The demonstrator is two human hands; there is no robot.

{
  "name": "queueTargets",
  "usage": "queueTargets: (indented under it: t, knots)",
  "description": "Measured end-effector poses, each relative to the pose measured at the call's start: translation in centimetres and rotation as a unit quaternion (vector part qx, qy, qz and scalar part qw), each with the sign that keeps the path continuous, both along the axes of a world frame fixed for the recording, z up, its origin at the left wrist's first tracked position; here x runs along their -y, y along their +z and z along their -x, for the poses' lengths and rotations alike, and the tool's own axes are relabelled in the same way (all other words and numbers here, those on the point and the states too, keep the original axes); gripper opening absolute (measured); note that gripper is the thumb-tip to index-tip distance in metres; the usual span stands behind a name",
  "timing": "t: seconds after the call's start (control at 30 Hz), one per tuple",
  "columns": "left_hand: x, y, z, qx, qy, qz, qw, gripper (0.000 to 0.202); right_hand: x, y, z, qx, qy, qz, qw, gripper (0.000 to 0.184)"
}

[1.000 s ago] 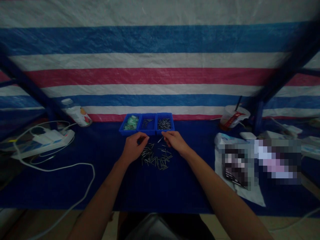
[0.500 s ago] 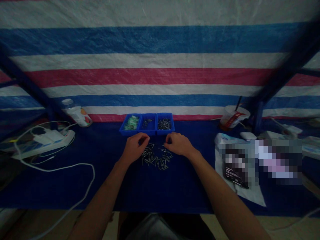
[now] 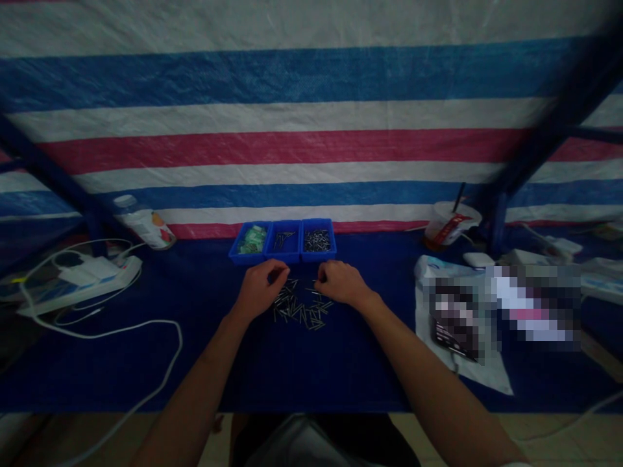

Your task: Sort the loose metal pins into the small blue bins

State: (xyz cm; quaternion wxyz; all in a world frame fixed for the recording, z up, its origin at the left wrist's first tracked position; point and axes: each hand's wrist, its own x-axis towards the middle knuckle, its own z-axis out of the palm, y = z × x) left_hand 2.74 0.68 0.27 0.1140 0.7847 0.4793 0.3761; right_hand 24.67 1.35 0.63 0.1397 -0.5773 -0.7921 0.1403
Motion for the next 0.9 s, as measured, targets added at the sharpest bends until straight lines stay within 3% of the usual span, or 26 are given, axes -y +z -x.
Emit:
queueTargets:
  t: [0.2,0.33,0.53,0.9]
  knots:
    - [0.0,0.0,0.0,-0.001,-0.006,0.006,1.000,0.018,0.0,0.2,0.5,-0.055,0.010,-0.045,0.997,0.010]
    - [0.2,0.0,-0.3,0.001,-0.054,0.024,0.998,0.019,0.3,0.6,0.8,-0.110,0.039,-0.059,0.991,0.009]
    - [0.3,-0.2,-0.6,-0.025,-0.092,0.020,0.995,0.017,0.4,0.7,1.1,-0.196,0.072,-0.039,0.977,0.007]
    - [0.2,-0.3,-0.7,-0.032,-0.105,0.037,0.993,0.016,0.3,0.3,1.3,-0.243,0.085,-0.018,0.966,0.007]
